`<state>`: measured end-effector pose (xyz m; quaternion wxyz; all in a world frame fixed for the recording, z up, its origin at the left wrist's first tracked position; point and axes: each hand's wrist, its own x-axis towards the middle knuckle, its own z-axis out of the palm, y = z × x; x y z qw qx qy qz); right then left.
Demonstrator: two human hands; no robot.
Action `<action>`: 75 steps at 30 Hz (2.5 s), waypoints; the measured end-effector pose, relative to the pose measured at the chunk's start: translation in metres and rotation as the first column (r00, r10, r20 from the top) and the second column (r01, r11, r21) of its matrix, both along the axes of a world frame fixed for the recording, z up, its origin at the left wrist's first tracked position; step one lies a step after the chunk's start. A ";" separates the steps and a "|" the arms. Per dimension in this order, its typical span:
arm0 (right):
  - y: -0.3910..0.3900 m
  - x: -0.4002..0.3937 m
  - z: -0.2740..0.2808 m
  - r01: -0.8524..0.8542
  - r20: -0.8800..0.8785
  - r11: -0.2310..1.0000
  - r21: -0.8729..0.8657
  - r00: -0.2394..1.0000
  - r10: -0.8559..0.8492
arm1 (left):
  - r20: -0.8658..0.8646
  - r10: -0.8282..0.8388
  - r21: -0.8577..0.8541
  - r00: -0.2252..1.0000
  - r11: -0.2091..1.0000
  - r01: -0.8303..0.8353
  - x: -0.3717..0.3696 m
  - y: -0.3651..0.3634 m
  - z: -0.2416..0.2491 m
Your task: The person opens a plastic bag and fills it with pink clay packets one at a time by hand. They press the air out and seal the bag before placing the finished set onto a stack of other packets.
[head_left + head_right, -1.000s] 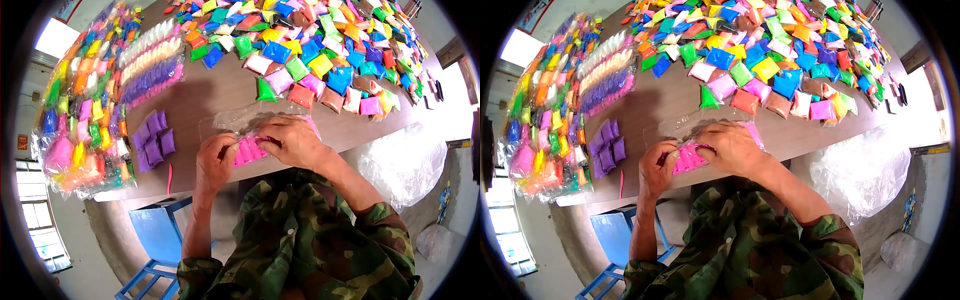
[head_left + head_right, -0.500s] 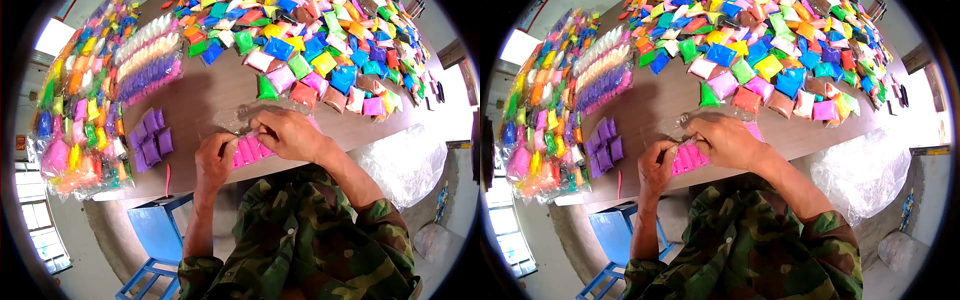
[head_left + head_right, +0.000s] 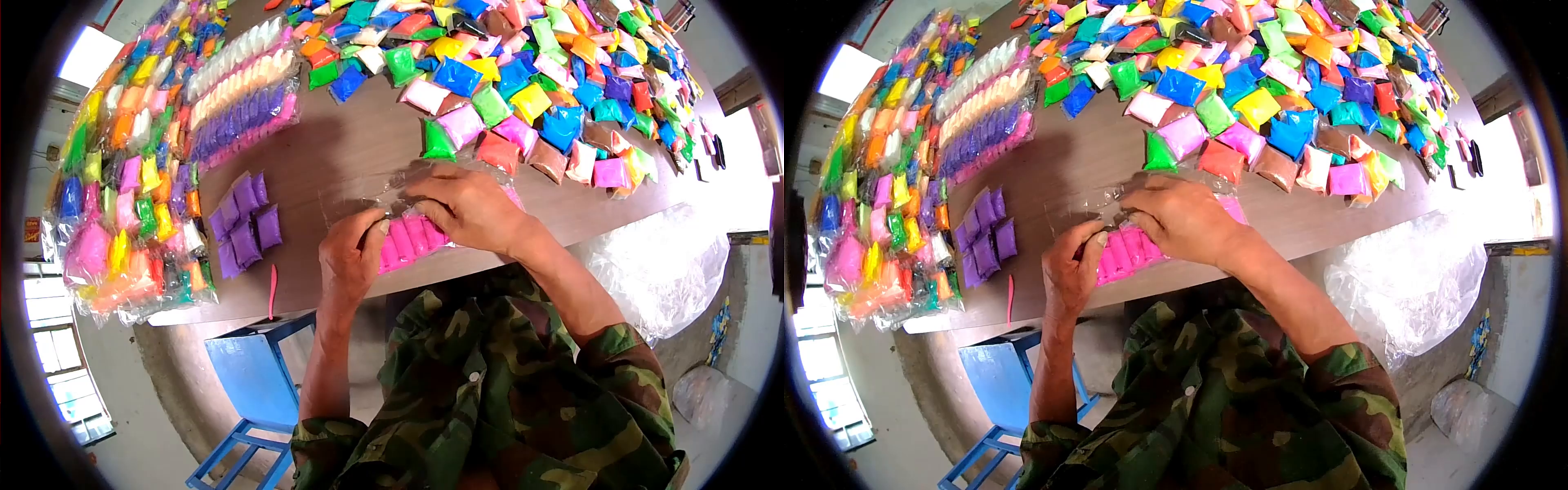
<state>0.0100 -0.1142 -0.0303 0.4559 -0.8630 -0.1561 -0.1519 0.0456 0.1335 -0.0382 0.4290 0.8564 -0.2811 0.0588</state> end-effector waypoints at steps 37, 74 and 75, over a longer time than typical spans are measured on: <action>-0.046 -0.030 -0.011 0.154 -0.166 0.987 0.053 0.976 -0.143 | -0.235 -0.047 -0.056 0.971 0.998 0.035 0.005 -0.001 0.007; -0.033 -0.019 -0.006 0.111 0.001 0.993 0.044 0.994 -0.111 | -0.272 -0.005 -0.057 0.962 0.998 -0.010 0.000 -0.006 0.010; -0.039 -0.021 -0.008 0.156 -0.011 0.987 -0.045 0.988 -0.157 | -0.260 -0.013 -0.061 0.966 0.998 -0.003 0.000 -0.006 0.010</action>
